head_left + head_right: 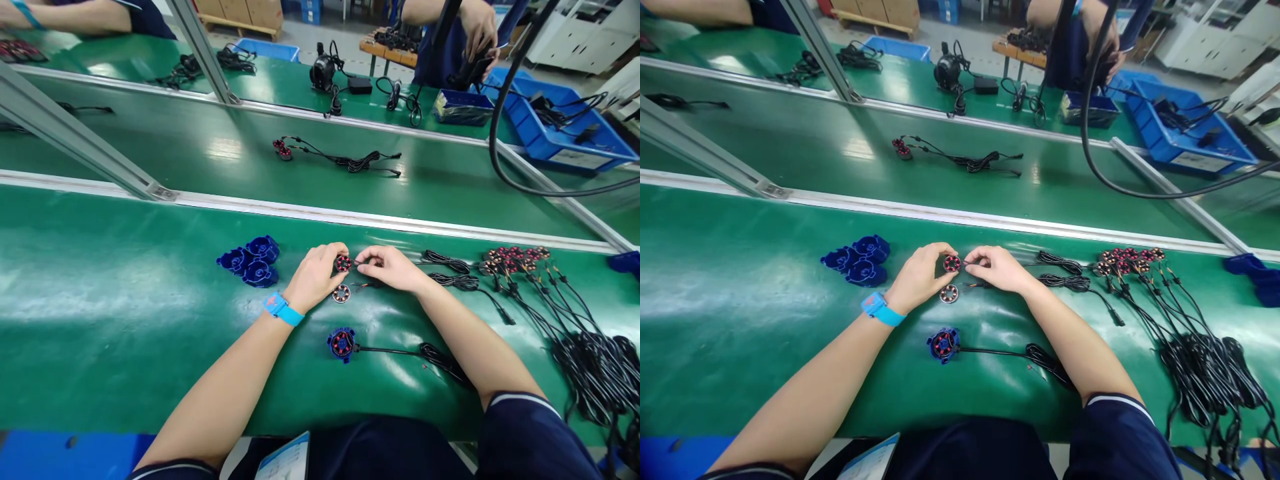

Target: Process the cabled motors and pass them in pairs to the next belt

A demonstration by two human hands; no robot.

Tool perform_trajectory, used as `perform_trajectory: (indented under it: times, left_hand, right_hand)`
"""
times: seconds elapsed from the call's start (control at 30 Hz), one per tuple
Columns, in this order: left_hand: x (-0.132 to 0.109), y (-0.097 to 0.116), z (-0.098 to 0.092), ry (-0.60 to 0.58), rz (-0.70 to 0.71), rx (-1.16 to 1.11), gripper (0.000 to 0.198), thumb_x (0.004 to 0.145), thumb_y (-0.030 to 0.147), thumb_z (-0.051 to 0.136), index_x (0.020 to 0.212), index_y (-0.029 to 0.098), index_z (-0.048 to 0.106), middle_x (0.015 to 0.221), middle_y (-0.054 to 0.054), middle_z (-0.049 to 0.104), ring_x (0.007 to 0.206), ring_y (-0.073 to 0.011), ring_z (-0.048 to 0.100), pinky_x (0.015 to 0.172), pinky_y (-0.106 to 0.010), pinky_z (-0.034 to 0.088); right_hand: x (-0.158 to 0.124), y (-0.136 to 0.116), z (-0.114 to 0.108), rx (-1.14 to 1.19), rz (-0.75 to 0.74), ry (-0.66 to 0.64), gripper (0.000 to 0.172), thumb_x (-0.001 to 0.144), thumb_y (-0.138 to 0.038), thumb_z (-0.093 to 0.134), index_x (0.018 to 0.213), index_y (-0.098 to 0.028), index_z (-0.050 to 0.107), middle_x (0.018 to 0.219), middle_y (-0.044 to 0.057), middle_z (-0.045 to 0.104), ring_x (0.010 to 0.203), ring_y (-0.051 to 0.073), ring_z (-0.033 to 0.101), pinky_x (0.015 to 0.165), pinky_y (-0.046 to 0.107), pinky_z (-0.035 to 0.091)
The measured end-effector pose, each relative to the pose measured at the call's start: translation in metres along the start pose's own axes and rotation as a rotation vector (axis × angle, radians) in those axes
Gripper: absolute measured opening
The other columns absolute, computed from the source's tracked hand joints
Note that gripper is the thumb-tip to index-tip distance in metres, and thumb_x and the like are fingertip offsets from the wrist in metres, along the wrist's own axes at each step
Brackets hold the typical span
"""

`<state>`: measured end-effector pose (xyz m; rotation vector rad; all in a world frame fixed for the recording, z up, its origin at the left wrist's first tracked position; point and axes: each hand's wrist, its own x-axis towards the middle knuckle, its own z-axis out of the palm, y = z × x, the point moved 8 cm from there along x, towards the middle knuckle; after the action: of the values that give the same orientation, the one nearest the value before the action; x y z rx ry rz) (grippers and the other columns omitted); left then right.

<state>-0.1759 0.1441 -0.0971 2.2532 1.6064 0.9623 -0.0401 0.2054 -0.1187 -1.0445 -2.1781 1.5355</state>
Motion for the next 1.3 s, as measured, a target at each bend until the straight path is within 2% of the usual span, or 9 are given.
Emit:
perform_trajectory:
  times: [0.23, 0.37, 0.5, 0.63, 0.77, 0.9, 1.0, 1.13, 1.3]
  left_hand:
    - [0.002, 0.002, -0.001, -0.023, -0.008, -0.101, 0.033, 0.083, 0.018, 0.072, 0.109, 0.021, 0.052, 0.106, -0.005, 0.067, 0.097, -0.0218, 0.065, 0.085, -0.036, 0.05]
    - [0.001, 0.0, 0.003, -0.189, 0.02, -0.182, 0.012, 0.088, 0.029, 0.068, 0.091, 0.021, 0.059, 0.1, -0.004, 0.068, 0.093, -0.0198, 0.065, 0.083, -0.033, 0.051]
    - [-0.001, -0.004, -0.001, -0.238, -0.002, -0.236, 0.025, 0.096, 0.042, 0.057, 0.085, 0.021, 0.066, 0.103, -0.004, 0.072, 0.094, -0.0189, 0.067, 0.086, -0.033, 0.052]
    - [0.001, -0.007, -0.021, -0.063, -0.061, -0.272, 0.031, 0.097, 0.044, 0.054, 0.081, 0.021, 0.068, 0.102, -0.006, 0.073, 0.095, -0.0192, 0.068, 0.088, -0.033, 0.053]
    - [-0.002, -0.009, -0.05, 0.238, -0.147, -0.244, 0.031, 0.097, 0.042, 0.053, 0.08, 0.02, 0.066, 0.088, -0.005, 0.073, 0.084, -0.0178, 0.067, 0.08, -0.031, 0.052]
    - [-0.007, -0.007, -0.061, 0.38, -0.164, -0.164, 0.029, 0.095, 0.042, 0.055, 0.079, 0.02, 0.064, 0.078, -0.003, 0.069, 0.072, -0.0161, 0.061, 0.072, -0.03, 0.049]
    - [-0.008, -0.003, -0.058, 0.396, -0.116, -0.123, 0.028, 0.095, 0.041, 0.056, 0.079, 0.02, 0.064, 0.077, -0.003, 0.068, 0.07, -0.0159, 0.06, 0.07, -0.029, 0.048]
    - [-0.009, 0.008, -0.06, 0.441, -0.051, -0.091, 0.023, 0.094, 0.038, 0.058, 0.082, 0.02, 0.064, 0.078, -0.003, 0.068, 0.069, -0.0159, 0.061, 0.067, -0.029, 0.049]
    - [-0.016, 0.051, -0.05, 0.421, 0.162, -0.078, 0.01, 0.095, 0.028, 0.06, 0.089, 0.021, 0.064, 0.08, -0.002, 0.069, 0.069, -0.0157, 0.062, 0.067, -0.029, 0.049]
  right_hand:
    - [0.003, 0.01, 0.005, 0.252, 0.111, 0.057, 0.02, 0.088, -0.032, 0.056, 0.093, -0.013, 0.063, 0.079, 0.003, 0.068, 0.066, 0.01, 0.057, 0.067, 0.024, 0.043]
    - [0.002, 0.004, 0.006, 0.07, 0.046, 0.015, 0.032, 0.094, -0.023, 0.047, 0.123, -0.013, 0.057, 0.088, 0.005, 0.072, 0.084, 0.014, 0.066, 0.085, 0.031, 0.048]
    - [-0.02, -0.034, -0.013, -0.274, -0.109, 0.078, 0.036, 0.094, -0.027, 0.054, 0.128, -0.017, 0.057, 0.107, 0.007, 0.071, 0.103, 0.02, 0.063, 0.098, 0.039, 0.045]
    - [-0.064, -0.073, 0.008, -0.446, -0.168, -0.081, 0.053, 0.087, -0.053, 0.068, 0.129, -0.021, 0.06, 0.109, 0.008, 0.069, 0.095, 0.021, 0.065, 0.084, 0.035, 0.051]
    - [-0.101, -0.07, 0.06, -0.634, -0.125, -0.16, 0.089, 0.074, -0.07, 0.072, 0.139, -0.014, 0.051, 0.119, 0.019, 0.066, 0.1, 0.033, 0.067, 0.084, 0.043, 0.054]
    - [-0.11, -0.042, 0.1, -0.712, -0.043, -0.123, 0.074, 0.088, -0.066, 0.058, 0.14, -0.014, 0.048, 0.111, 0.018, 0.069, 0.09, 0.034, 0.07, 0.073, 0.043, 0.055]
    - [-0.114, -0.037, 0.107, -0.694, -0.054, -0.071, 0.064, 0.093, -0.063, 0.054, 0.138, -0.017, 0.048, 0.109, 0.014, 0.071, 0.088, 0.03, 0.071, 0.072, 0.038, 0.055]
    - [-0.139, -0.057, 0.072, -0.604, -0.103, 0.125, 0.06, 0.092, -0.063, 0.055, 0.135, -0.021, 0.05, 0.12, 0.01, 0.069, 0.1, 0.027, 0.07, 0.082, 0.037, 0.056]
    - [-0.233, -0.075, -0.048, -0.633, 0.051, 0.681, 0.056, 0.092, -0.061, 0.057, 0.133, -0.022, 0.054, 0.112, 0.009, 0.07, 0.084, 0.019, 0.069, 0.076, 0.031, 0.055]
